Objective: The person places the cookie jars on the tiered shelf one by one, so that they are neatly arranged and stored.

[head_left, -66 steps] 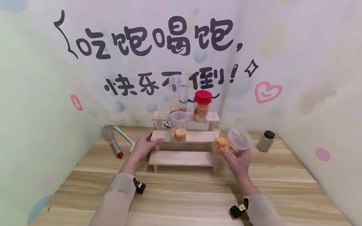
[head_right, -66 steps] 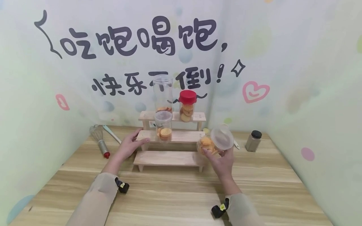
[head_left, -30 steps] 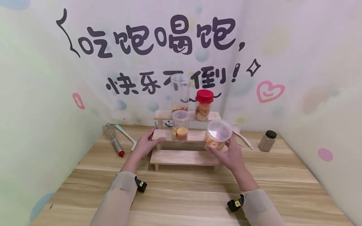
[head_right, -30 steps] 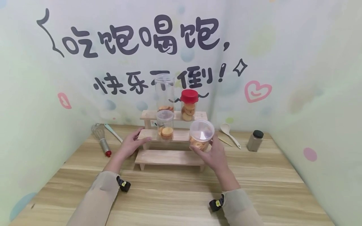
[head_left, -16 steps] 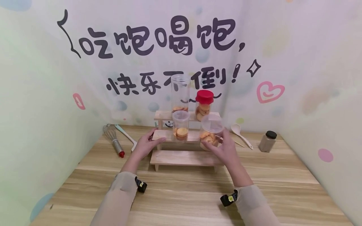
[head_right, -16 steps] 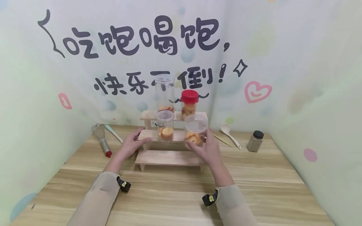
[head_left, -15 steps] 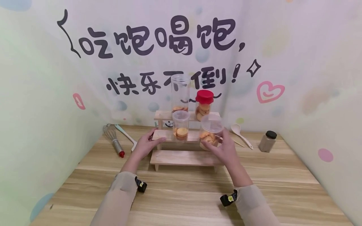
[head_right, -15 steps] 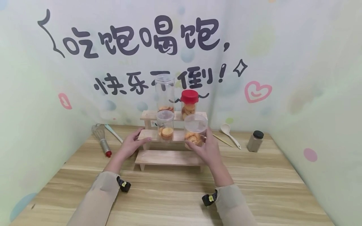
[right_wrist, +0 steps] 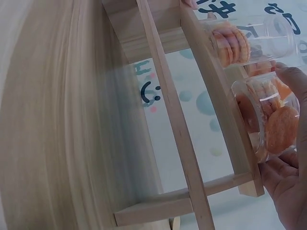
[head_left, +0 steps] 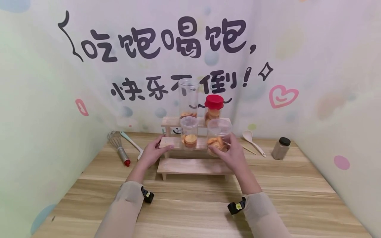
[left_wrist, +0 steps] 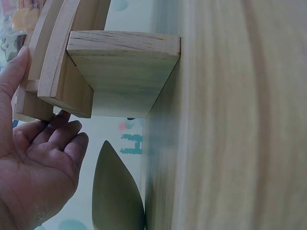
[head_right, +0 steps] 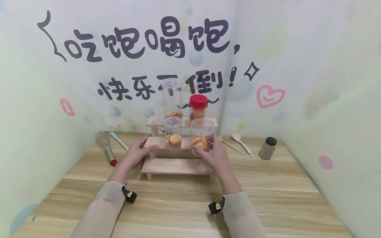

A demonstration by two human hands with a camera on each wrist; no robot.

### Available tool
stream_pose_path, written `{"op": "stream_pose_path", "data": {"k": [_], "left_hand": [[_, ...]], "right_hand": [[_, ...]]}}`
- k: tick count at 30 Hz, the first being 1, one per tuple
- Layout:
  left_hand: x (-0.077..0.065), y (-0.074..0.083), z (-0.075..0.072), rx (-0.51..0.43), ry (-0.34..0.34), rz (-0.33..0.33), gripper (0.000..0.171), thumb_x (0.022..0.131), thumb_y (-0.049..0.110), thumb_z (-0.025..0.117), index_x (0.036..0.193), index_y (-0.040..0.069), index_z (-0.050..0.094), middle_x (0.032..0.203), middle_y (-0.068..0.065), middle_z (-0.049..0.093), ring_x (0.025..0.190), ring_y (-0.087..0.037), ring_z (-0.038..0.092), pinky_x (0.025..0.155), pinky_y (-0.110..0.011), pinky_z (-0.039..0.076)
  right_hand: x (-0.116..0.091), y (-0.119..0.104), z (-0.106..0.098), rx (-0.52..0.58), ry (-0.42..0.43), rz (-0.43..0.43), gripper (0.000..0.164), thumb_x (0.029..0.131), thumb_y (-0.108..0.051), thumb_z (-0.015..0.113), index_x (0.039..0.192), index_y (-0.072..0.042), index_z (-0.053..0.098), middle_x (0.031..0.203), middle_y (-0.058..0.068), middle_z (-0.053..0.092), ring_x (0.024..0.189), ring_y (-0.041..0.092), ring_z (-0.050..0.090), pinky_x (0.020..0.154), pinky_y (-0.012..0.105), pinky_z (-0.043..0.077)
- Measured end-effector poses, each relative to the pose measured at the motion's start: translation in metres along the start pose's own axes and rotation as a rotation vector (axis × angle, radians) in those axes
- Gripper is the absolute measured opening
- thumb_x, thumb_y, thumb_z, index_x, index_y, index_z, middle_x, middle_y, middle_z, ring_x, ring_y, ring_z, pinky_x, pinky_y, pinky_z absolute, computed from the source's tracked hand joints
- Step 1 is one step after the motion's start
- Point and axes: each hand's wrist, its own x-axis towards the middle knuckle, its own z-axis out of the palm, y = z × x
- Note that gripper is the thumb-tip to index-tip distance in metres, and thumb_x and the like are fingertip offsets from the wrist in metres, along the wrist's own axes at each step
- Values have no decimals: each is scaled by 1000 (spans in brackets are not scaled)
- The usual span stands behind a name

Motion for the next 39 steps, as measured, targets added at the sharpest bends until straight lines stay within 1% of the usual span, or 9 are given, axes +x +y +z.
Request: {"op": "stream_pose_path", "data": {"k": [5, 10, 13, 18, 23, 28, 35, 39], "left_hand": [[1, -1, 0, -13, -2, -2, 98, 83, 60, 76, 161, 22, 28, 160, -14, 34, 144, -30, 38, 113, -46, 38], [1, -1, 0, -14, -2, 2, 98, 83, 60, 76, 160, 22, 29, 160, -14, 33, 144, -30, 37, 113, -46, 38], [1, -1, 0, -15, -3, 6, 99, 83, 60, 76, 161, 21, 29, 160, -14, 34, 144, -30, 37, 113, -46, 38], [1, -1, 0, -11, 1, 8, 97, 84, 58, 76, 160, 20, 29, 160, -14, 34, 144, -30, 38, 113, -46, 38], [1, -1, 0, -9, 4, 9, 97, 85, 57, 76, 161, 20, 29, 160, -15, 34, 143, -30, 39, 113, -46, 39], [2, -2, 1, -17, -3, 7, 98, 84, 58, 76, 161, 21, 28, 160, -15, 34, 143, -31, 39, 112, -47, 39], [3, -3, 0, -17, -2, 10, 99, 82, 60, 76, 161, 22, 28, 161, -14, 32, 144, -30, 37, 113, -47, 39], [3, -4, 0, -18, -3, 14, 99, 83, 59, 76, 161, 22, 28, 161, -14, 32, 144, -30, 38, 113, -47, 39]], "right_hand": [[1, -3, 3, 10, -5, 7, 74, 76, -52, 86, 131, -17, 52, 120, 7, 64, 112, 23, 61, 96, 48, 53], [3, -4, 6, 11, -7, -4, 74, 76, -52, 86, 132, -16, 52, 119, 6, 65, 109, 21, 61, 92, 46, 55], [5, -3, 8, 5, -14, 5, 76, 76, -53, 85, 133, -17, 50, 121, 6, 64, 109, 21, 60, 92, 45, 55], [6, -2, 10, -8, -10, 20, 75, 76, -57, 83, 131, -18, 49, 122, 6, 63, 110, 23, 60, 93, 45, 55], [6, -1, 10, 7, -11, 7, 74, 77, -54, 84, 131, -16, 50, 123, 7, 64, 113, 25, 60, 94, 46, 55], [5, 1, 11, 7, -13, 7, 75, 77, -54, 84, 133, -17, 50, 123, 7, 64, 112, 25, 60, 94, 45, 54], [6, 1, 13, -20, -12, 12, 76, 78, -59, 81, 133, -17, 50, 126, 8, 64, 111, 25, 60, 89, 43, 55], [6, -1, 13, -49, -19, 23, 76, 78, -62, 79, 133, -18, 49, 124, 8, 64, 106, 23, 61, 86, 41, 55]]}}
